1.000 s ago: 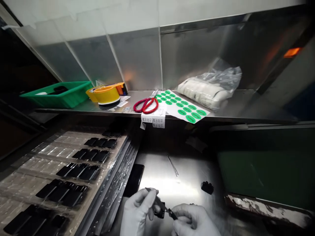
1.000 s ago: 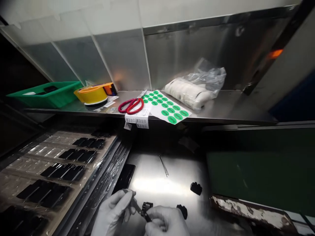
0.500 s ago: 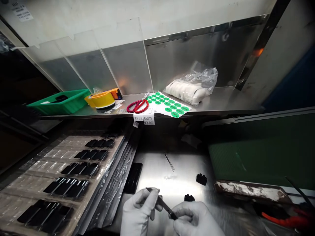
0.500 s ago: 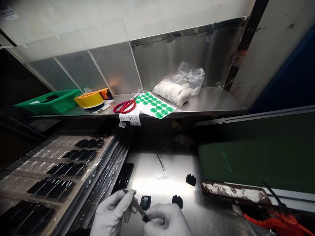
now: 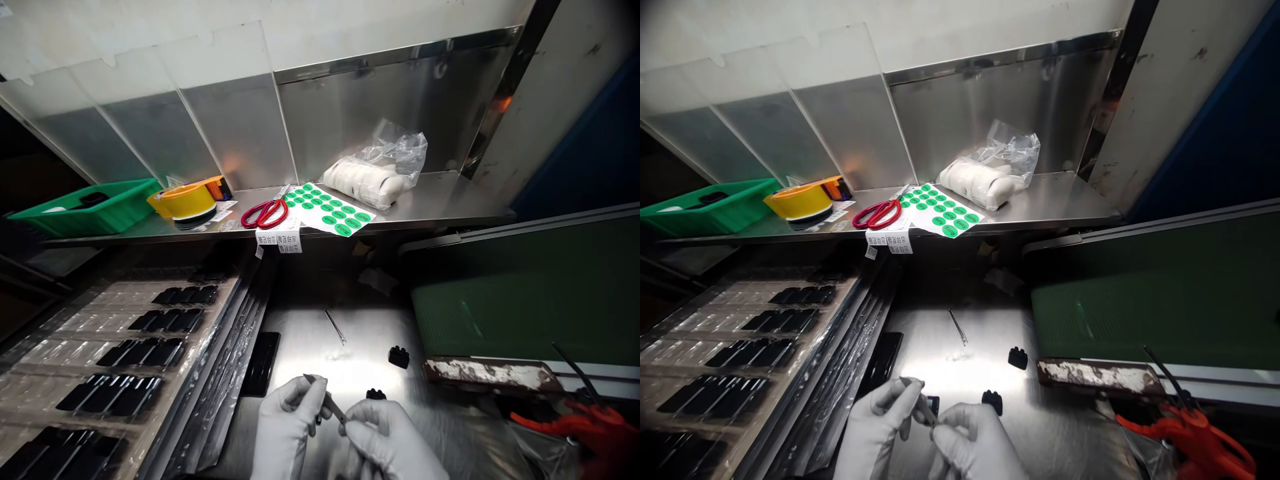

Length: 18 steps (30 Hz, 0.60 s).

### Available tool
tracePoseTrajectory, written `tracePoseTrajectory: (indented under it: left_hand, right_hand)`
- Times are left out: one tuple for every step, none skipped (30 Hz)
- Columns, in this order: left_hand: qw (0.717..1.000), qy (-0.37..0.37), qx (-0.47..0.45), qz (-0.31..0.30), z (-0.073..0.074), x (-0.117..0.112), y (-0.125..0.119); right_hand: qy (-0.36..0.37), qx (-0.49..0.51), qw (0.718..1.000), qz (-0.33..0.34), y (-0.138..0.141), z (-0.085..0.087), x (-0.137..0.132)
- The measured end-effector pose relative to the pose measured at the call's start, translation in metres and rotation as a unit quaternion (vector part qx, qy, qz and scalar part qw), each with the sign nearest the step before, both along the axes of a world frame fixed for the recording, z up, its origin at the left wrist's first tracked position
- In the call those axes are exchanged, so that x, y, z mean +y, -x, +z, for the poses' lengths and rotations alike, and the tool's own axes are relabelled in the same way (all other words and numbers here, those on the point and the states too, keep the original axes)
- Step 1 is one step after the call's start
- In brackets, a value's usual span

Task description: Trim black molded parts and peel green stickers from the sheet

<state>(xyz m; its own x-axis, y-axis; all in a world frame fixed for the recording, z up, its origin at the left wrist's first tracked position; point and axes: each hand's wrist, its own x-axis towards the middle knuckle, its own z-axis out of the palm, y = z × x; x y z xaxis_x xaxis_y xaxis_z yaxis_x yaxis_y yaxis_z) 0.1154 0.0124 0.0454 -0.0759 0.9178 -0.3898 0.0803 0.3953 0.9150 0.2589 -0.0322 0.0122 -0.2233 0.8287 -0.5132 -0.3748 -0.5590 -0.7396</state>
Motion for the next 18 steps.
tracePoseTrajectory:
  left_hand:
    - [1.000,0.004,-0.004,-0.003,-0.002,0.002,0.000]
    - [1.000,0.010,-0.008,-0.008,-0.005,0.004,0.000]
    - [1.000,0.017,-0.012,-0.013,-0.007,0.006,-0.001]
    - [0.999,0.024,-0.017,-0.019,-0.010,0.008,-0.001]
    - [0.999,0.029,-0.022,-0.024,-0.012,0.011,-0.002]
    - [0.999,0.034,-0.029,-0.029,-0.015,0.013,-0.002]
    - [0.998,0.038,-0.035,-0.032,-0.019,0.016,-0.003]
    - [0.998,0.043,-0.039,-0.035,-0.022,0.018,-0.004]
    - [0.997,0.048,-0.040,-0.037,-0.024,0.020,-0.005]
    - [0.997,0.054,-0.039,-0.041,-0.027,0.023,-0.005]
    - [0.996,0.061,-0.041,-0.047,-0.030,0.026,-0.004]
    - [0.996,0.066,-0.041,-0.055,-0.033,0.030,-0.004]
    - [0.995,0.063,-0.037,-0.061,-0.038,0.036,-0.003]
    - [0.996,0.058,-0.029,-0.067,-0.045,0.044,-0.002]
    - [0.996,0.051,-0.017,-0.072,-0.054,0.055,-0.001]
    - [0.996,0.045,0.003,-0.074,-0.065,0.068,-0.002]
    - [0.996,0.043,0.028,-0.075,-0.079,0.083,-0.004]
    - [0.994,0.050,0.056,-0.075,-0.094,0.100,-0.007]
  right_hand:
    - [0.003,0.001,1.000,-0.004,0.001,-0.004,0.002]
    - [0.005,0.003,1.000,-0.010,0.003,-0.008,0.005]
    - [0.008,0.006,1.000,-0.018,0.004,-0.011,0.007]
    - [0.010,0.010,0.999,-0.028,0.005,-0.013,0.009]
    - [0.015,0.014,0.999,-0.041,0.006,-0.015,0.011]
    - [0.022,0.017,0.998,-0.055,0.006,-0.016,0.012]
    - [0.030,0.017,0.997,-0.067,0.007,-0.018,0.014]
    - [0.037,0.014,0.996,-0.076,0.007,-0.019,0.015]
    - [0.043,0.010,0.996,-0.084,0.007,-0.020,0.017]
    - [0.050,0.005,0.995,-0.092,0.006,-0.022,0.018]
    - [0.055,0.000,0.994,-0.098,0.006,-0.024,0.020]
    - [0.058,-0.005,0.993,-0.106,0.005,-0.026,0.022]
    - [0.060,-0.010,0.992,-0.113,0.003,-0.029,0.024]
    - [0.062,-0.016,0.991,-0.121,0.002,-0.031,0.027]
    - [0.062,-0.022,0.989,-0.130,-0.001,-0.033,0.029]
    - [0.062,-0.028,0.988,-0.139,-0.003,-0.036,0.031]
    - [0.062,-0.034,0.987,-0.147,-0.006,-0.038,0.033]
    - [0.063,-0.040,0.985,-0.155,-0.009,-0.040,0.035]
